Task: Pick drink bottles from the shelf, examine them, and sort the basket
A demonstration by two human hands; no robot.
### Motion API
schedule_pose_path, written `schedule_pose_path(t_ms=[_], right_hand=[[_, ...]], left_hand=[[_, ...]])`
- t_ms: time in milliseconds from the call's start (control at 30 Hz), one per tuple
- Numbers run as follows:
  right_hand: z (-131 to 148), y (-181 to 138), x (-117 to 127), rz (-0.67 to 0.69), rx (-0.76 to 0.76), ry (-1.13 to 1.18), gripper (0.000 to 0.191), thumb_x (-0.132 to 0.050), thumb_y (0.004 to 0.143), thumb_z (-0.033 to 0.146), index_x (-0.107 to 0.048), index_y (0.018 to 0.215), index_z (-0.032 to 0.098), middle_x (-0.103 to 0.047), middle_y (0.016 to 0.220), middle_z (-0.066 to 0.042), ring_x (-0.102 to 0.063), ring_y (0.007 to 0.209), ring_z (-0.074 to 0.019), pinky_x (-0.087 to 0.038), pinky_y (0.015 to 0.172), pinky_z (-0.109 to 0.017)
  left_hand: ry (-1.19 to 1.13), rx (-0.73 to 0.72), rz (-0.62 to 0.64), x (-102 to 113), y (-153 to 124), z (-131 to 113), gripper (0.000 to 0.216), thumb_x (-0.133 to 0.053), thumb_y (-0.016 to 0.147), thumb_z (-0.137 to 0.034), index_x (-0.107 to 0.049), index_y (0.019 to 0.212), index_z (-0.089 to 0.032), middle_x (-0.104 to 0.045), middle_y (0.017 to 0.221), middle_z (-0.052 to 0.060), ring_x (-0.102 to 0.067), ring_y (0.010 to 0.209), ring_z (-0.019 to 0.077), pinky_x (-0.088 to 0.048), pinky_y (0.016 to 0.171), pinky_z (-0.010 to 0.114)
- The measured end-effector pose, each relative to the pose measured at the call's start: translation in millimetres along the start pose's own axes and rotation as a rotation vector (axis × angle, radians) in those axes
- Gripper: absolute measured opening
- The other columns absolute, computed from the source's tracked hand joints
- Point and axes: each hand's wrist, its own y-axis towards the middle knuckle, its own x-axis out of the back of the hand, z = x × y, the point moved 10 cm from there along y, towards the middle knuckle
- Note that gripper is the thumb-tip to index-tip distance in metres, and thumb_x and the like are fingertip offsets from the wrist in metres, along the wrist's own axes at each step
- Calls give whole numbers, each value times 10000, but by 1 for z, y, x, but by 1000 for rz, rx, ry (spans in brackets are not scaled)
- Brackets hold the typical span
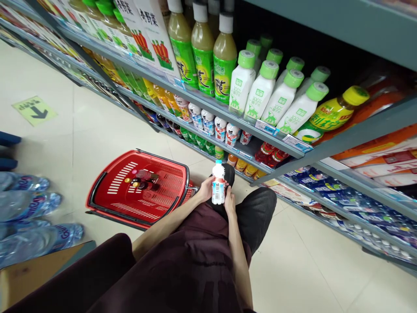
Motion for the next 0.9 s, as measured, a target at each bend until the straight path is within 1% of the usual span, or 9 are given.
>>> schedule_pose_path(t_ms=[133, 233, 300, 433, 533, 633, 700, 800, 900], right_hand=[[0, 3, -4, 12, 50, 43, 803, -196, 937, 752, -741, 764, 188, -605, 468, -31, -552, 442, -171, -427, 468, -290], [-1, 5, -5, 7, 74, 61, 813, -198, 918, 782, -683, 642, 190, -541, 411, -22, -495, 402, -161, -389, 450, -296], [-1, 4, -5, 14, 92, 73, 807, -199, 917, 784, -660, 619, 191, -533, 406, -18, -442, 366, -144, -357, 430, -300], [1, 4, -8, 40, 124, 106, 799, -201, 912, 788, -690, 733, 182, -600, 475, -15, -410, 345, -125, -328, 410, -293], [1, 4, -9, 46, 134, 123, 793, -212, 902, 798, -694, 768, 182, -610, 492, -10, -425, 349, -123, -323, 406, -284], [0, 5, -8, 39, 134, 131, 806, -222, 890, 812, -701, 776, 174, -614, 491, -13, -426, 345, -123, -327, 407, -284], [-2, 7, -8, 29, 132, 134, 824, -235, 876, 829, -712, 781, 164, -635, 507, -26, -447, 355, -134, -348, 417, -291], [-1, 9, -6, 11, 142, 144, 819, -291, 858, 838, -737, 840, 152, -728, 646, -73, -604, 499, -188, -445, 491, -302], [7, 8, -4, -11, 201, 165, 753, -366, 865, 801, -737, 1044, 170, -795, 913, -94, -724, 818, -236, -544, 673, -312]], left_hand=[[-42, 52, 11, -6, -8, -4, 688, -585, 811, -730, -705, 1114, -124, -753, 954, 174, -718, 941, 356, -564, 821, 472], [-55, 93, 30, -11, -12, -5, 834, -486, 794, -858, -694, 1139, -128, -742, 924, 176, -715, 906, 348, -569, 779, 469], [-58, 117, 62, -14, -14, -4, 885, -442, 781, -896, -692, 1145, -130, -734, 909, 178, -710, 878, 345, -567, 743, 465], [-66, 151, 115, -15, -15, -2, 896, -410, 782, -905, -696, 1128, -129, -714, 842, 166, -685, 751, 316, -545, 635, 433], [-94, 169, 144, -17, -15, -1, 839, -436, 781, -891, -704, 1025, -135, -679, 747, 129, -648, 636, 263, -526, 577, 392], [-131, 170, 157, -19, -15, -3, 802, -435, 795, -881, -689, 946, -135, -664, 725, 114, -642, 615, 247, -525, 561, 375], [-146, 154, 123, -16, -14, -4, 790, -428, 827, -855, -683, 940, -116, -667, 735, 121, -651, 631, 250, -538, 581, 378], [-158, 94, 40, -10, -10, -7, 751, -434, 881, -797, -677, 984, -94, -694, 804, 143, -685, 731, 266, -566, 681, 396], [-143, 15, -28, -7, -6, -9, 668, -458, 923, -732, -669, 1041, -109, -717, 890, 136, -700, 846, 268, -569, 811, 405]])
